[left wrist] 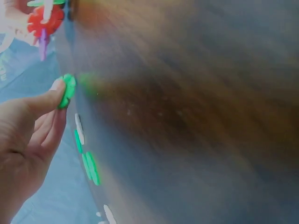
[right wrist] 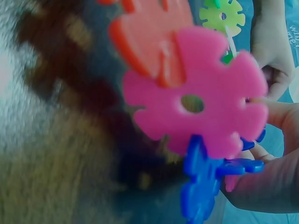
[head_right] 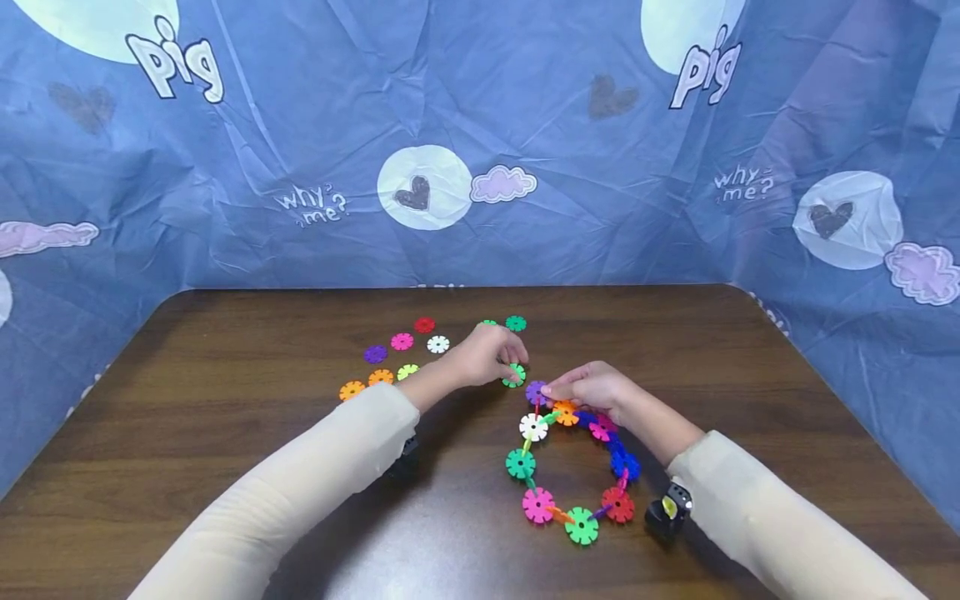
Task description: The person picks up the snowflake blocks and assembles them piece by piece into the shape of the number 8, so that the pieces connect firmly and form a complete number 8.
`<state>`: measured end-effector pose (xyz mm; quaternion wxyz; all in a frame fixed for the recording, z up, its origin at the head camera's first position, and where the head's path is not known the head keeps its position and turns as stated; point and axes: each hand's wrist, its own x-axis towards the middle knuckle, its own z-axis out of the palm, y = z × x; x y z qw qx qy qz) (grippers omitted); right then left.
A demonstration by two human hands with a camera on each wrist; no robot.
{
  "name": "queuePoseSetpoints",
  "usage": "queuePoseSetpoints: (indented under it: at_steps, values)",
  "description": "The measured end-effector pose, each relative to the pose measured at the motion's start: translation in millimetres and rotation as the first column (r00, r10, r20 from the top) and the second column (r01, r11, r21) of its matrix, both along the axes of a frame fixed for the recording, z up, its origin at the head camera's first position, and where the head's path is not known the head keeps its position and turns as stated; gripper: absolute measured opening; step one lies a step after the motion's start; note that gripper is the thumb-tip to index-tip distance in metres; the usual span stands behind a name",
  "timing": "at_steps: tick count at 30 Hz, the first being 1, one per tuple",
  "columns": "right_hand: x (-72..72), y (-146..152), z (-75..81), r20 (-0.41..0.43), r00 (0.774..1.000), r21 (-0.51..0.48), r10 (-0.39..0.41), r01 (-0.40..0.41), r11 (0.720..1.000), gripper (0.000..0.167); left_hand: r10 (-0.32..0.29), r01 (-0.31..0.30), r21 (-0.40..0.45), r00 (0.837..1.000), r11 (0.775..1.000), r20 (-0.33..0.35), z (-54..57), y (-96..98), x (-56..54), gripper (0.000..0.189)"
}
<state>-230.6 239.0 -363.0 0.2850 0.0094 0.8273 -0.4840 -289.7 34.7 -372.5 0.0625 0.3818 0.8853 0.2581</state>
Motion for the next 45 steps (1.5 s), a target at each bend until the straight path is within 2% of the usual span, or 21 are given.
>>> queuePoseSetpoints:
  at_steps: [3, 11, 15, 18, 21, 26, 30, 33, 37, 39, 45]
  values:
    - [-1.1, -2.2, -0.5, 0.000, 1.000, 0.012, -0.003, 0.003, 1.000, 0.042, -0.001, -0.002, 0.072, 0.999, 0.997, 0.050, 0.8, -8.7, 2.6, 0.022]
    - [-7.0, -8.9, -1.1, -0.013, 1.000, 0.010, 0.014, -0.014, 1.000, 0.040, 0.036, -0.040, 0.149, 0.999, 0.988, 0.027, 0.6, -22.9, 6.9, 0.009]
    - [-9.6, -13.3, -1.2, -0.011, 1.000, 0.015, 0.006, -0.006, 1.000, 0.040, 0.044, -0.051, 0.181, 0.998, 0.982, 0.043, 0.2, -23.8, 9.4, 0.009]
    - [-10.6, -16.0, -2.1, -0.014, 1.000, 0.013, 0.001, -0.001, 1.000, 0.040, 0.021, -0.022, 0.167, 1.000, 0.986, 0.012, 0.8, -23.1, 11.8, 0.007]
    - [-10.0, -18.0, -1.7, -0.029, 1.000, 0.015, 0.000, 0.000, 1.000, 0.038, -0.029, 0.035, 0.135, 0.999, 0.990, -0.046, 2.6, -21.9, 13.9, 0.007]
    - [-10.5, -22.6, -2.6, -0.063, 0.997, 0.042, -0.043, 0.046, 0.998, 0.033, -0.105, 0.123, 0.105, 0.981, 0.987, -0.161, 4.0, -20.6, 15.5, 0.008]
    - [-11.2, -26.3, -3.9, -0.065, 0.992, 0.028, -0.107, 0.109, 0.994, 0.032, -0.093, 0.123, 0.147, 0.975, 0.981, -0.201, 0.2, -21.6, 15.9, 0.008]
    - [-11.5, -29.0, -4.3, -0.063, 0.990, 0.011, -0.124, 0.125, 0.992, 0.033, -0.073, 0.116, 0.192, 0.973, 0.975, -0.217, -4.0, -23.9, 16.4, 0.007]
    - [-13.4, -32.3, -3.6, -0.053, 0.988, -0.002, -0.146, 0.146, 0.989, 0.033, -0.047, 0.103, 0.265, 0.977, 0.959, -0.210, -7.0, -26.6, 16.9, 0.006]
    - [-14.6, -33.7, -3.2, -0.050, 0.987, -0.006, -0.150, 0.150, 0.989, 0.032, -0.035, 0.087, 0.284, 0.982, 0.955, -0.185, -7.0, -28.0, 16.3, 0.007]
    - [-17.0, -34.1, -3.5, 0.003, 0.996, -0.063, -0.092, 0.092, 0.994, 0.039, -0.001, 0.033, 0.257, 0.992, 0.966, -0.127, -4.6, -29.1, 13.1, 0.011]
